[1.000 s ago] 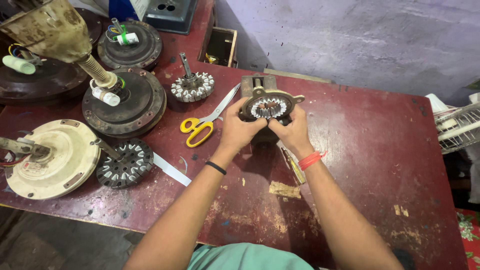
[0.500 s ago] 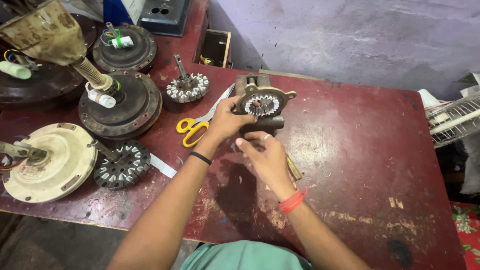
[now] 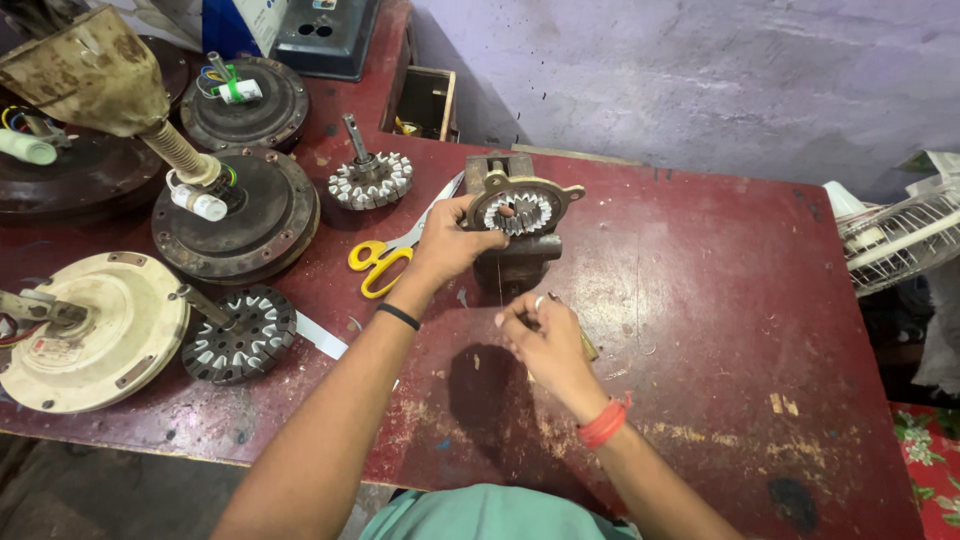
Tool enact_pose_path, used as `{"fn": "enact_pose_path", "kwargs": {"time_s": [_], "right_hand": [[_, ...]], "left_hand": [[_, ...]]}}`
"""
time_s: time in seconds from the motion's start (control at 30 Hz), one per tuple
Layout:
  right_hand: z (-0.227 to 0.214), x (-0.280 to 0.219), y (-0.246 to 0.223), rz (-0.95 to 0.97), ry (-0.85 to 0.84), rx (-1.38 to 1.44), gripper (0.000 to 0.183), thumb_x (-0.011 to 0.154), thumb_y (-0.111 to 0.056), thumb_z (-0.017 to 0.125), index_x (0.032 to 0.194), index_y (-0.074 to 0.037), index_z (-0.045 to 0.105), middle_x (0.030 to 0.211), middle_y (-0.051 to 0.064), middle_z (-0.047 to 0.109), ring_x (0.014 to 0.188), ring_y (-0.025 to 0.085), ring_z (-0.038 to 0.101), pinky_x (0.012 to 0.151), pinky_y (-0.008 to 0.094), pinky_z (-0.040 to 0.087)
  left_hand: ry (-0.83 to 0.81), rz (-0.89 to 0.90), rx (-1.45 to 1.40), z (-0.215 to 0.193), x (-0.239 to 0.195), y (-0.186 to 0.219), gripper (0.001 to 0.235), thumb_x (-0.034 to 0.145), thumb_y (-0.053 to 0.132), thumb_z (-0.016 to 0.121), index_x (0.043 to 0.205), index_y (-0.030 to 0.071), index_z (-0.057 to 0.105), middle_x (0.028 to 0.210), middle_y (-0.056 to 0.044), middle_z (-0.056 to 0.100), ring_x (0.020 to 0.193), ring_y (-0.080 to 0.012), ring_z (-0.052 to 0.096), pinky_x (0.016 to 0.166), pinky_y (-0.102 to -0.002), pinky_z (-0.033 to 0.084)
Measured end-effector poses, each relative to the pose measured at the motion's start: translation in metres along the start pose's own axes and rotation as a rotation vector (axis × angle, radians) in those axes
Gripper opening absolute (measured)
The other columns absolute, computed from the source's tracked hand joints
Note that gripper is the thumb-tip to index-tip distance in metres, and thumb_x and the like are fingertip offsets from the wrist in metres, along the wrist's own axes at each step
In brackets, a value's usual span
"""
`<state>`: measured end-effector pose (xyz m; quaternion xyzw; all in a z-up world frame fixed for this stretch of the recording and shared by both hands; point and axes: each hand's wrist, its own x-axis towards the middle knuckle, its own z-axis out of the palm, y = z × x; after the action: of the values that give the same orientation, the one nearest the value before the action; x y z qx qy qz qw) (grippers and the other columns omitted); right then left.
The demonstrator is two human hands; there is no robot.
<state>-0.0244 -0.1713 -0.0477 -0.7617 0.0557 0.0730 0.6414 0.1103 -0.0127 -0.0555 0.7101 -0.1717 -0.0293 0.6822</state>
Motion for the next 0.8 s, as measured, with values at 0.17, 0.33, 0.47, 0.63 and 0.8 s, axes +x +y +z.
{"fn": "enact_pose_path", "kwargs": {"time_s": [0.17, 0.33, 0.47, 0.63, 0.8], "right_hand": [[-0.008, -0.032, -0.004, 0.007, 0.046, -0.347, 0.014, 0.089, -0.016, 0.072, 0.083, -0.003, 0.074, 0.064, 0.004, 0.066, 0.052, 0.008, 0.047, 0.047, 0.028, 0.036], [-0.035, -0.042, -0.009, -0.13, -0.324, -0.513, 0.017, 0.081, -0.018, 0.08, 0.092, -0.005, 0.079, 0.081, 0.004, 0.079, 0.07, 0.009, 0.07, 0.064, 0.027, 0.054], [-0.076, -0.011, -0.018, -0.069, -0.073, -0.507, 0.036, 0.073, -0.011, 0.081, 0.109, -0.006, 0.076, 0.09, 0.005, 0.08, 0.078, 0.015, 0.075, 0.071, 0.031, 0.06], [-0.096, 0.054, -0.033, -0.409, 0.066, -0.237, 0.064, 0.068, -0.009, 0.088, 0.127, -0.006, 0.062, 0.119, 0.004, 0.071, 0.111, 0.013, 0.065, 0.093, 0.031, 0.052], [-0.086, 0.102, -0.047, -0.416, -0.182, -0.131, 0.067, 0.068, -0.007, 0.09, 0.13, -0.005, 0.065, 0.123, 0.003, 0.069, 0.116, 0.011, 0.061, 0.104, 0.032, 0.048]], "left_hand": [[-0.029, -0.025, -0.04, -0.002, 0.0, 0.0, 0.034, 0.071, -0.003, 0.079, 0.104, 0.005, 0.078, 0.089, 0.002, 0.076, 0.083, -0.0055, 0.066, 0.079, -0.024, 0.054], [0.041, -0.049, -0.112, 0.007, -0.011, 0.004, 0.036, 0.074, -0.005, 0.08, 0.108, 0.005, 0.077, 0.094, 0.001, 0.075, 0.088, -0.0071, 0.065, 0.082, -0.025, 0.053], [0.091, -0.107, -0.214, 0.013, -0.021, 0.008, 0.049, 0.072, -0.006, 0.081, 0.12, 0.004, 0.071, 0.107, -0.001, 0.074, 0.098, -0.0098, 0.067, 0.09, -0.028, 0.055], [0.201, 0.0, -0.232, 0.021, -0.027, 0.022, 0.07, 0.07, 0.0, 0.086, 0.134, 0.002, 0.057, 0.121, -0.003, 0.068, 0.111, -0.0125, 0.066, 0.099, -0.03, 0.054], [0.696, 0.04, 0.519, 0.038, -0.057, 0.043, 0.053, 0.072, 0.017, 0.096, 0.111, 0.0, 0.064, 0.107, -0.014, 0.067, 0.095, -0.0178, 0.061, 0.083, -0.032, 0.052]]}}
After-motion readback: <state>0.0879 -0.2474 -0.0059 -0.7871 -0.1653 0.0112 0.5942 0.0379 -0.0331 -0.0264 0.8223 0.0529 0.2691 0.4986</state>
